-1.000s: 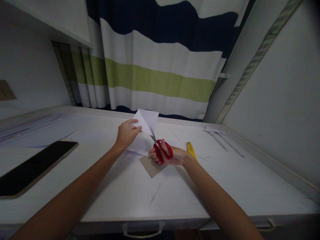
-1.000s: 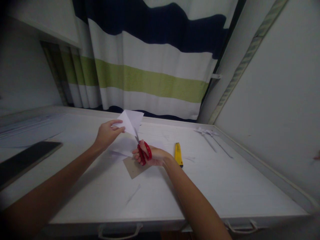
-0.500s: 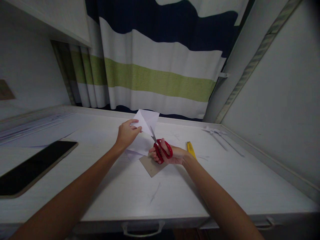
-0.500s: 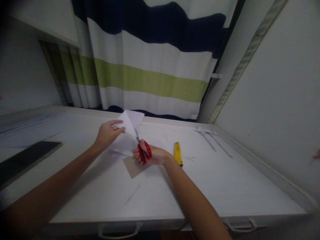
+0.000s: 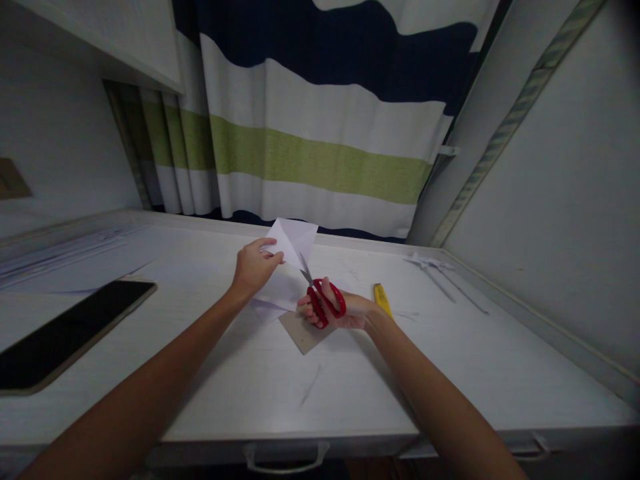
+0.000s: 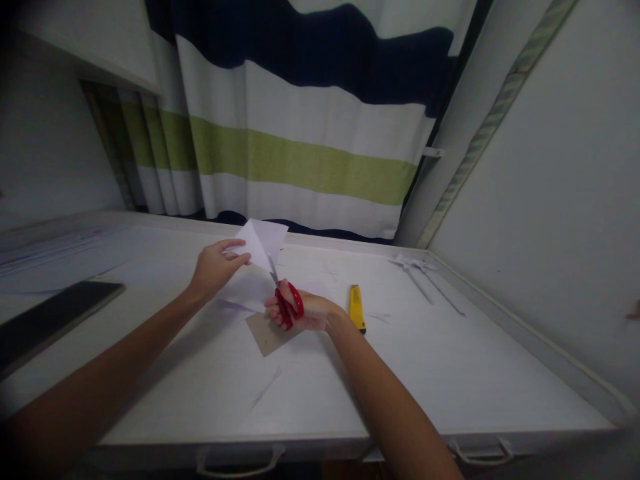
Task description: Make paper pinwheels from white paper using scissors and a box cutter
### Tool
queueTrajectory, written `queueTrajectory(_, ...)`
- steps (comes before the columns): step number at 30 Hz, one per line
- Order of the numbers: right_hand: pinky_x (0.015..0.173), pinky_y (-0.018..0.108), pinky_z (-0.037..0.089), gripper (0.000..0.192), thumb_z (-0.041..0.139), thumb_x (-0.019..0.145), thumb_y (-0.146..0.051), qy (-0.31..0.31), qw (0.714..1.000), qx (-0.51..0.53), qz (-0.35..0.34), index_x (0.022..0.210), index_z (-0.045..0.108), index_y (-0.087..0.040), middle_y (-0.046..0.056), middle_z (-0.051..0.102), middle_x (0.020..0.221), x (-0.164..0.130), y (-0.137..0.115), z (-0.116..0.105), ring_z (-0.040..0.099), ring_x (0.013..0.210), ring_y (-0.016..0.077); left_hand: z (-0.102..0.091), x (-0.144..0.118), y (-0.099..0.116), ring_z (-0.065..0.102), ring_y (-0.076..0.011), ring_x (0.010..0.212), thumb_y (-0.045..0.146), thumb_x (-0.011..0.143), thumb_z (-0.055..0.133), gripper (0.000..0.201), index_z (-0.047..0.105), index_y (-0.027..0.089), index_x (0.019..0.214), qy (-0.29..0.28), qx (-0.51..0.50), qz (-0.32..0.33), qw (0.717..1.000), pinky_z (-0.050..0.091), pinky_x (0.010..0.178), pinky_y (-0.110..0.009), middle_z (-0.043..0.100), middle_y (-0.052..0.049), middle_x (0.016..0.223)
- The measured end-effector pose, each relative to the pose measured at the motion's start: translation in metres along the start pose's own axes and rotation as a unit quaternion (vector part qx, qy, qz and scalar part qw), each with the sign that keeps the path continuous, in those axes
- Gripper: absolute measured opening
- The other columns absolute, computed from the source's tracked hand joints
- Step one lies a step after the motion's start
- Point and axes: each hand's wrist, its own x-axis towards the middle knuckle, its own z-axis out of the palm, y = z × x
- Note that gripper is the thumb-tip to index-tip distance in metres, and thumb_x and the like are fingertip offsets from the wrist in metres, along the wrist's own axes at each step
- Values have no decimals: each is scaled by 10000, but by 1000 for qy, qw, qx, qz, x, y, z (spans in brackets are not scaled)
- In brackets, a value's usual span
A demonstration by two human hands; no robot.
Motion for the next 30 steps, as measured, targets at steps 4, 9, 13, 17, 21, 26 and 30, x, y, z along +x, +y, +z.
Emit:
queueTrajectory(4,543,208,352,608,231,768,-597,-6,1000,17,-2,951,541,-107,53,519,727,-1,0,1,437,571,93,0,0,0,620,-190,635,285,614,572,409,565,108,983,-1,-2,0,1000,476,651,-289,631,-44,587)
queueTrajectory(9,544,221,351,612,227,764,-603,6,1000,17,-3,926,552,-111,59,526,727,-3,-1,3,435,567,98,0,0,-2,620,-193,643,278,612,574,394,574,109,968,0,-2,4,1000,476,653,-289,632,-50,590)
queueTrajectory(13,528,224,339,589,276,750,-609,1,999,32,-1,908,538,-105,47,502,699,0,0,0,427,566,96,0,0,1,620,-185,633,265,612,571,391,570,111,970,-4,-5,-5,1000,478,647,-280,630,-43,583)
queueTrajectory(17,505,219,321,618,315,725,-627,-25,998,56,-5,939,509,-81,38,487,686,6,5,-5,431,570,92,0,-1,3,620,-179,620,264,609,572,399,566,110,978,-4,-11,-9,1000,478,645,-275,632,-40,587)
queueTrajectory(21,505,219,308,616,341,714,-630,-37,997,62,-4,938,502,-78,42,489,704,8,7,-8,438,580,92,1,-1,1,623,-183,639,266,609,572,391,571,111,969,0,-11,-1,1000,477,660,-277,632,-40,582)
queueTrajectory(26,521,227,297,601,349,716,-627,-39,997,65,-12,916,495,-79,35,477,690,7,7,-7,434,587,96,0,-1,0,625,-183,643,266,613,571,384,571,115,965,-4,-8,5,1000,476,663,-275,632,-38,579)
queueTrajectory(30,519,229,281,603,370,701,-632,-38,998,57,-3,925,485,-84,33,476,708,6,5,-6,433,583,95,0,-1,1,625,-185,650,267,611,572,384,570,114,963,-3,-5,4,1000,478,657,-273,634,-40,587)
